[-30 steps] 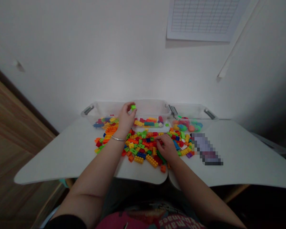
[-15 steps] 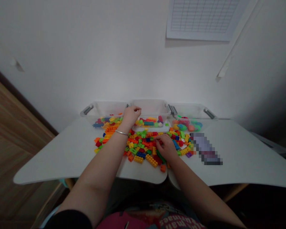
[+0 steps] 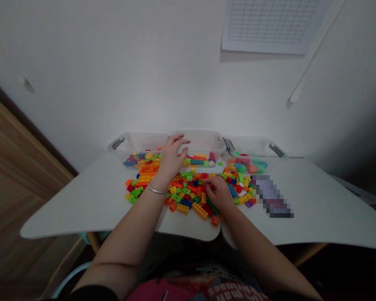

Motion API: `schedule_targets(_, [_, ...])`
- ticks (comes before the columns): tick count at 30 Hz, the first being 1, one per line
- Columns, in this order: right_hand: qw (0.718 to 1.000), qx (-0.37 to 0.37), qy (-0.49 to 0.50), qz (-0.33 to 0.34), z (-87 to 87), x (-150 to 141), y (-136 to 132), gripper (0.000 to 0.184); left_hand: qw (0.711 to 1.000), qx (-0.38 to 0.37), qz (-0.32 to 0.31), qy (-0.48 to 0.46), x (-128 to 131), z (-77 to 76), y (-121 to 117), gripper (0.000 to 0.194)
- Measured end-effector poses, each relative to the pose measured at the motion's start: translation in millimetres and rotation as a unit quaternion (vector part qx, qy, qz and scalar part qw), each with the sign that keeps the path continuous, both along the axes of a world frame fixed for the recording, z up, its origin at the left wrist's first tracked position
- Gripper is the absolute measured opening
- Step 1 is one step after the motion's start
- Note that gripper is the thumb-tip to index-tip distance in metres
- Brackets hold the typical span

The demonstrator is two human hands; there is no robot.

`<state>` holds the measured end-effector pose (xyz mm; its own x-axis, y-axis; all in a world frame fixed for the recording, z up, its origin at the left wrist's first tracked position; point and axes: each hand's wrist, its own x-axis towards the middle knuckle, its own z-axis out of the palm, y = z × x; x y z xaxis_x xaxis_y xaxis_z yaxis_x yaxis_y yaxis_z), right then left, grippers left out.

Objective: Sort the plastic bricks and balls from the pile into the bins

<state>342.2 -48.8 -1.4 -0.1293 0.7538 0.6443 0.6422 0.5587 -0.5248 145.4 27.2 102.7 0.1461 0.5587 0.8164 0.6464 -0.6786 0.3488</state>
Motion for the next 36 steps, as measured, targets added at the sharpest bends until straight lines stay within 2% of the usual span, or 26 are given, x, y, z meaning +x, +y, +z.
schedule_targets(3, [1.0, -0.007, -0.007, -0.002, 0.1, 0, -1, 0.014, 1.0, -0.016, 0.018, 0.014, -1, -13.3, -24, 0.02])
schedule_targets(7, [1.0, -0.016, -0.012, -0.003, 0.9, -1, -1, 0.015, 0.983, -0.162, 0.051, 0.072, -7, -40.5, -39, 0.024])
schedule_targets(10, [1.0, -0.022, -0.013, -0.005, 1.6, -1, -2, 0.015, 0.958, -0.235, 0.083, 0.14, -11, -50.8, -43, 0.031])
schedule_targets(14, [0.999, -0.03, -0.017, -0.005, 1.8, -1, -1, 0.015, 0.932, -0.241, 0.156, 0.222, -12, -50.5, -47, 0.032])
schedule_targets(16, [0.999, -0.035, -0.019, -0.008, 1.6, -1, 0, 0.015, 0.924, -0.236, 0.169, 0.248, -11, -51.5, -46, 0.032])
schedule_targets(24, [0.997, -0.053, -0.042, -0.022, -1.0, -1, 4, 0.014, 0.913, -0.243, 0.166, 0.282, -11, -66.0, -37, 0.034])
schedule_targets(36, [0.996, -0.071, -0.045, -0.019, 2.1, -2, 2, 0.014, 0.916, -0.267, 0.167, 0.249, -10, -68.5, -34, 0.028])
